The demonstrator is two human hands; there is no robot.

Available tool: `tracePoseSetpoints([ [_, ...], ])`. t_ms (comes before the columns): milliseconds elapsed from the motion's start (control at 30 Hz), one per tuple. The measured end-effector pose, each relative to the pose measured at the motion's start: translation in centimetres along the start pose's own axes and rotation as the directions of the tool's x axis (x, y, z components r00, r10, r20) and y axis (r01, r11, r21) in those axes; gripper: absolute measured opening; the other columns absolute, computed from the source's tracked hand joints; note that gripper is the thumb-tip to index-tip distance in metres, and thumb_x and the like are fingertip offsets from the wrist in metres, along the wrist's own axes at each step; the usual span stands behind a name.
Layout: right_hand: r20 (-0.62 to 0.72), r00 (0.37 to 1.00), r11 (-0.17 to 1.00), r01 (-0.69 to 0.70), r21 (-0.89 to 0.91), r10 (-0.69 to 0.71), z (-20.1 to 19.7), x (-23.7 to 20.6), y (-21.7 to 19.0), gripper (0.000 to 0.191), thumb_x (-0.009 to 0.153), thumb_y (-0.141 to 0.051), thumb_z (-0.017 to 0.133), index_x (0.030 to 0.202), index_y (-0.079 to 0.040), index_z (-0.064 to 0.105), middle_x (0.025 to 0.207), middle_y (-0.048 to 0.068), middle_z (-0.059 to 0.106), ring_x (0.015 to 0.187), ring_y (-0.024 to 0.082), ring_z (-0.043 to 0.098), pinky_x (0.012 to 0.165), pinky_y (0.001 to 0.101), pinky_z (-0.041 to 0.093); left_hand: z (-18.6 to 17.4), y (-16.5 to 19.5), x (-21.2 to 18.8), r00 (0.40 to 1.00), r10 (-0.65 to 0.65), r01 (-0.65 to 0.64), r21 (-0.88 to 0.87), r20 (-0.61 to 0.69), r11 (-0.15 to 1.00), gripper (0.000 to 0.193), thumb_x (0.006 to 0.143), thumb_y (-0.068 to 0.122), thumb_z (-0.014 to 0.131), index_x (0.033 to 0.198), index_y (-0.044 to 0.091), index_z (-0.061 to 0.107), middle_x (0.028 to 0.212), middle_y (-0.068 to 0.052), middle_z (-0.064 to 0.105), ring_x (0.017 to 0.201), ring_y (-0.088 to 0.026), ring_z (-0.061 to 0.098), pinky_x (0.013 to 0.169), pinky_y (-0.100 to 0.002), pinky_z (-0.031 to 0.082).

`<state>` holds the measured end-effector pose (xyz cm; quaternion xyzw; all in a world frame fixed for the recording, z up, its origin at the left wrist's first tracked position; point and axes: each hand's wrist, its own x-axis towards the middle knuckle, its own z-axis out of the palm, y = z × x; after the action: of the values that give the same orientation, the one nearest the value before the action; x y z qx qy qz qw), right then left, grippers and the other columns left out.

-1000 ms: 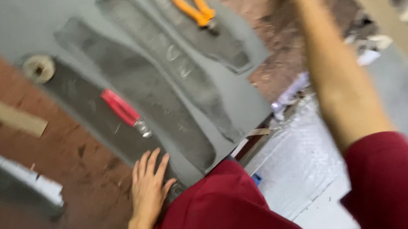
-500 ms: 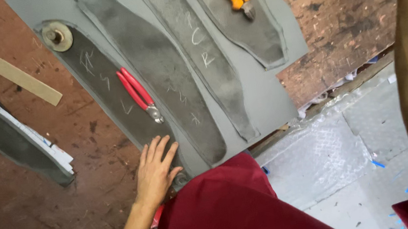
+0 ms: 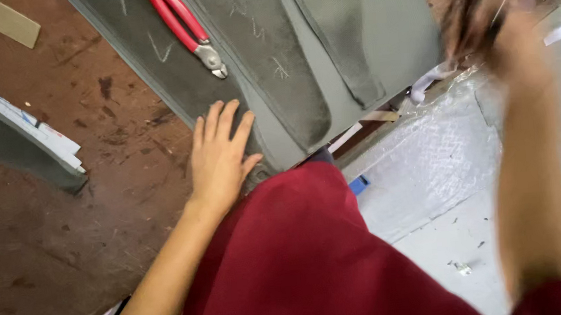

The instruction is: The person arranges cut gray fabric shoe upper pieces on the workbench, aligns a paper pattern over one piece, and traces its outline with a marker. They then pick up scissors and cut along the marked edge of the fabric piece.

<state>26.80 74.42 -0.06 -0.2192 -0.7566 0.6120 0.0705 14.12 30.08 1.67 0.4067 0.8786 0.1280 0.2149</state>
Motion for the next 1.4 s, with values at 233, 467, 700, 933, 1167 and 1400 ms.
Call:
tracePoseSetpoints([
  [233, 0.334, 0.844, 0.712, -0.535, 0.454, 0.421, 19.1, -31.5, 3.5, 0.062, 0.096, -0.058, 0.054, 0.125, -0.005, 0.064, 0.069, 0.006, 0.058, 0.056, 0.015, 0.056, 0.050, 0.0296, 0.045, 1.4, -1.5, -2.8, 0.994, 0.091, -0.089, 0.036, -0.056, 0.995, 0.088, 0.071, 0.037, 0.089, 0.144, 0.005, 0.051, 0.152, -0.019, 0.040, 0.144, -0.041, 0.031, 0.115, -0.062, 0.031],
  [467, 0.296, 0.773, 0.651, -0.633, 0.419, 0.561, 24.4, -40.7, -1.0, 0.063, 0.094, -0.056, 0.065, 0.124, -0.001, 0.069, 0.068, 0.000, 0.053, 0.060, 0.011, 0.051, 0.056, 0.0261, 0.039, 3.6, -2.5, -4.5, 0.989, 0.108, -0.106, 0.018, -0.103, 0.994, 0.089, 0.071, 0.034, 0.093, 0.144, 0.006, 0.052, 0.153, -0.018, 0.040, 0.146, -0.041, 0.032, 0.117, -0.061, 0.031],
  [700, 0.303, 0.780, 0.676, -0.626, 0.388, 0.548, 24.9, -40.9, 1.1, 0.057, 0.094, -0.050, 0.067, 0.123, -0.002, 0.069, 0.067, -0.005, 0.044, 0.057, 0.011, 0.051, 0.054, 0.0271, 0.038, 4.0, -2.5, -4.9, 0.983, 0.130, -0.126, 0.041, -0.132, 0.991, 0.089, 0.071, 0.035, 0.094, 0.144, 0.006, 0.052, 0.154, -0.018, 0.039, 0.146, -0.040, 0.032, 0.117, -0.062, 0.031],
  [933, 0.294, 0.790, 0.713, -0.612, 0.343, 0.537, 24.2, -39.5, 1.7, 0.059, 0.092, -0.054, 0.065, 0.123, -0.004, 0.071, 0.066, -0.005, 0.051, 0.057, 0.010, 0.051, 0.053, 0.0267, 0.039, 4.4, -2.5, -4.9, 0.984, 0.109, -0.106, 0.029, -0.141, 0.994, 0.091, 0.070, 0.035, 0.095, 0.145, 0.006, 0.052, 0.155, -0.016, 0.038, 0.147, -0.039, 0.031, 0.119, -0.061, 0.032],
  [1167, 0.292, 0.744, 0.716, -0.664, 0.217, 0.601, 23.1, -38.2, 2.2, 0.043, 0.095, -0.033, 0.067, 0.125, -0.004, 0.070, 0.067, -0.005, 0.053, 0.059, 0.008, 0.050, 0.056, 0.0256, 0.041, 4.0, -2.3, -4.9, 0.979, 0.121, -0.120, 0.015, -0.163, 0.993, 0.090, 0.069, 0.033, 0.095, 0.144, 0.006, 0.054, 0.155, -0.016, 0.037, 0.147, -0.038, 0.031, 0.118, -0.061, 0.032],
  [1400, 0.317, 0.732, 0.700, -0.677, 0.229, 0.603, 22.5, -36.9, 1.9, 0.041, 0.093, -0.024, 0.070, 0.129, -0.005, 0.069, 0.068, -0.005, 0.052, 0.060, 0.007, 0.049, 0.056, 0.0239, 0.042, 4.2, -2.2, -4.6, 0.982, 0.110, -0.109, 0.011, -0.156, 0.994, 0.090, 0.069, 0.033, 0.095, 0.145, 0.005, 0.054, 0.153, -0.017, 0.038, 0.147, -0.039, 0.031, 0.118, -0.061, 0.031],
])
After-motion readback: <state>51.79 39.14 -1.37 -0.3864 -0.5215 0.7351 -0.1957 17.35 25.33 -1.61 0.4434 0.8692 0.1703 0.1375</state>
